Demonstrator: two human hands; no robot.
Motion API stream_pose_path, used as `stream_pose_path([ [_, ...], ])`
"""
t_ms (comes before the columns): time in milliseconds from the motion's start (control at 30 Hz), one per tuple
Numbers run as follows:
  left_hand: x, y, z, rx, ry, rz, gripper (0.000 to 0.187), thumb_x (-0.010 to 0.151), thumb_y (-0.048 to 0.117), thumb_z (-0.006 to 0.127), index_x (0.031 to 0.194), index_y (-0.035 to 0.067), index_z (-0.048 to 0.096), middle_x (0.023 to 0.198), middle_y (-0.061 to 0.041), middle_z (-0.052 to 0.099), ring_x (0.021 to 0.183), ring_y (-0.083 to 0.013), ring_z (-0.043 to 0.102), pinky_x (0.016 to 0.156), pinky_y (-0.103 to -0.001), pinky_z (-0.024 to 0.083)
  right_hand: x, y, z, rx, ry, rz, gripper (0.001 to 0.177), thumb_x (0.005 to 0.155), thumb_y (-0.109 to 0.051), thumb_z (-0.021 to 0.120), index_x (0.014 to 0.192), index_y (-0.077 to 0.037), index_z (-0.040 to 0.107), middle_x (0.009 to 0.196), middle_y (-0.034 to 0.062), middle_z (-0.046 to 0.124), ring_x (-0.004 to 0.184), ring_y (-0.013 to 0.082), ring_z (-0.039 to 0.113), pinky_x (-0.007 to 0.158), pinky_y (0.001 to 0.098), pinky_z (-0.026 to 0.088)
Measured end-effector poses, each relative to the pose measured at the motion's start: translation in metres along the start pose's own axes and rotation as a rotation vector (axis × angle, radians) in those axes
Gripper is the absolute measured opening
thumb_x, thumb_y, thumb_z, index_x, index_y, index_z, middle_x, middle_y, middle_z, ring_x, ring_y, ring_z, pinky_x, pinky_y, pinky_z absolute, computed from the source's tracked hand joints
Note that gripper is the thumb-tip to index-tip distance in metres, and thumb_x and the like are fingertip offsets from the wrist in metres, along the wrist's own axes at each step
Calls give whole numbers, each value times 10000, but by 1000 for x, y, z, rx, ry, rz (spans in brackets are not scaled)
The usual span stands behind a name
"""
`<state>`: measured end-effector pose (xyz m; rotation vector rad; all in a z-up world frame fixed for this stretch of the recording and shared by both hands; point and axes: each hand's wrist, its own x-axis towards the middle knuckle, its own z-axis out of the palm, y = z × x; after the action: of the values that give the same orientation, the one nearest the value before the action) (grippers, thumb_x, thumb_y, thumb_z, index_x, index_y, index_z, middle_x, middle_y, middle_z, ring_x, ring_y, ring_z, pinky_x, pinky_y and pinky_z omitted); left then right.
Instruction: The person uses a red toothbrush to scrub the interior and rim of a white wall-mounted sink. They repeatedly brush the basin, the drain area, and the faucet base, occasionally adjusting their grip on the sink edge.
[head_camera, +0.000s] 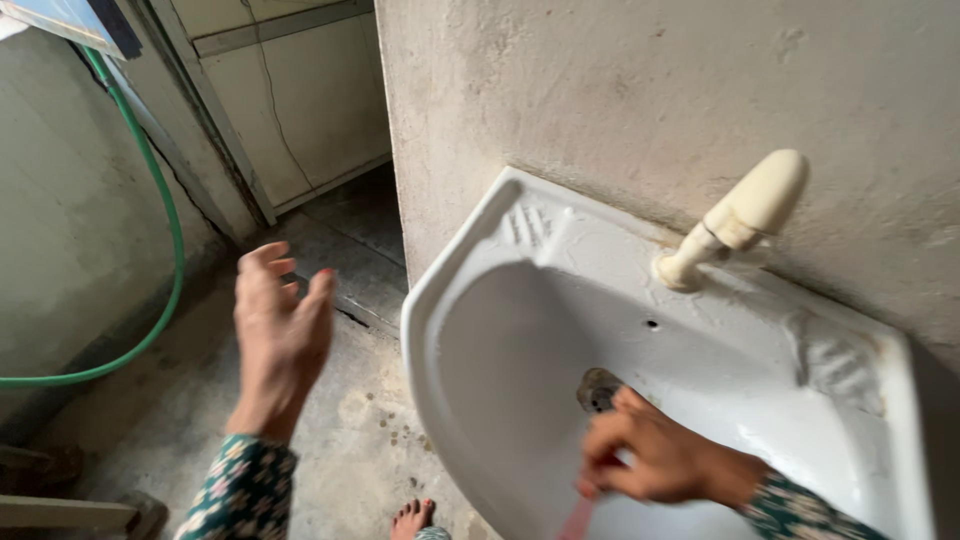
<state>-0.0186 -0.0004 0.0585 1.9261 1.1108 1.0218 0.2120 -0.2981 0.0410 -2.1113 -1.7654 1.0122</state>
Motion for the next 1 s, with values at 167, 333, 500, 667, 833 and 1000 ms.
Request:
stream_pose_path([
  [167,42,6,15,9,-125,-3,484,948,262,638,1323,-25,533,1366,-239,561,1251,-381,579,967,-473,527,91,-32,4,48,205,126,178,795,-422,815,871,-262,833,772,-86,739,845,104,536,902,282,355],
  [333,80,-7,9,-68,-148,24,404,950,259,632,1240,-23,647,1276,-203,673,1218,-327,637,959,-424,533,58,-28,-11,-44,-87,163,157,824,-372,767,827,-226,827,767,-78,735,831,119,564,1000,338,320],
  [500,93,-35,6,-94,-162,-114,376,956,248,611,1205,-28,671,1204,-198,722,1102,-302,717,883,-401,584,41,-30,-11,22,-43,-63,93,831,-263,813,779,-186,808,759,-65,710,828,85,595,1011,379,245],
  [667,105,-44,19,-72,-251,-146,372,966,242,604,1229,-12,673,1179,-205,729,1057,-295,733,867,-375,595,104,-59,-16,-95,264,230,89,822,-305,770,791,-230,806,757,-118,735,676,91,553,840,320,331],
  [833,116,-51,17,-113,-300,-238,368,954,235,603,1226,-4,669,1142,-205,743,997,-307,761,821,-415,611,88,-83,-29,-121,181,252,145,843,-320,769,749,-215,801,724,-48,685,657,108,526,850,297,336],
  [1000,125,-54,20,-107,-297,-133,349,963,225,604,1199,-18,688,1151,-196,739,1034,-289,735,833,-380,600,74,-70,-23,-15,-40,335,114,824,-319,778,782,-222,820,712,-70,735,700,101,563,947,287,349],
])
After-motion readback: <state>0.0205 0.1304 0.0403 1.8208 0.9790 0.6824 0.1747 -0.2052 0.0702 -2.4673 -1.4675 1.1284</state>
